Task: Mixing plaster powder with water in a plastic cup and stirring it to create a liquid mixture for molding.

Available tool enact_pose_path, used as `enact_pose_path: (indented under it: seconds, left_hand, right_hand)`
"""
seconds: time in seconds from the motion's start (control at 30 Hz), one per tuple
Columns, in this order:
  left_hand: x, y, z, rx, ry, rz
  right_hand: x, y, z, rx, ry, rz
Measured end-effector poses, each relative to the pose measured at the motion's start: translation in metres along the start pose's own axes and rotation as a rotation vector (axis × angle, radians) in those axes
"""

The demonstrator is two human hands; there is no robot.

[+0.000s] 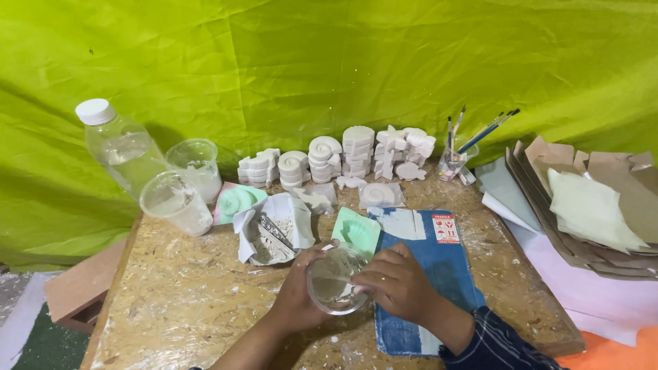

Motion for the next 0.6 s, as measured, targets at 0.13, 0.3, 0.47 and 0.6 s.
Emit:
enact_pose_path:
  seconds: [0.13, 0.3, 0.47, 0.6]
  left_hand:
    - [0.005, -0.008, -0.013, -0.122, 0.058, 0.02]
    - [0.01, 0.005, -0.001, 0.201, -0.142, 0.125]
    - [0.008, 0.007, -0.001, 0.12, -0.162, 0.105]
    - [0.009, 0.012, 0.008, 0.161, -0.196, 0.123]
  right_hand:
    - [-0.004, 0.009, -0.003, -0.002, 0.016, -0.11]
    - [-0.003, 0.006, 0.013, -0.06, 0.163, -0.018]
    - [-0.013, -0.001, 0.024, 0.0, 0.189, -0.021]
    - [-0.017, -0.002, 0.025, 0.064, 0.12, -0.076]
Point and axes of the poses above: each hand's wrist, its own y-axis away from the middle knuckle, its own x-axis out of the palm, z = x × y, the point moved 5 cm from there along -y, towards the middle knuckle, and after that the axes turned 15 degrees about y, right-handed, at the moved point
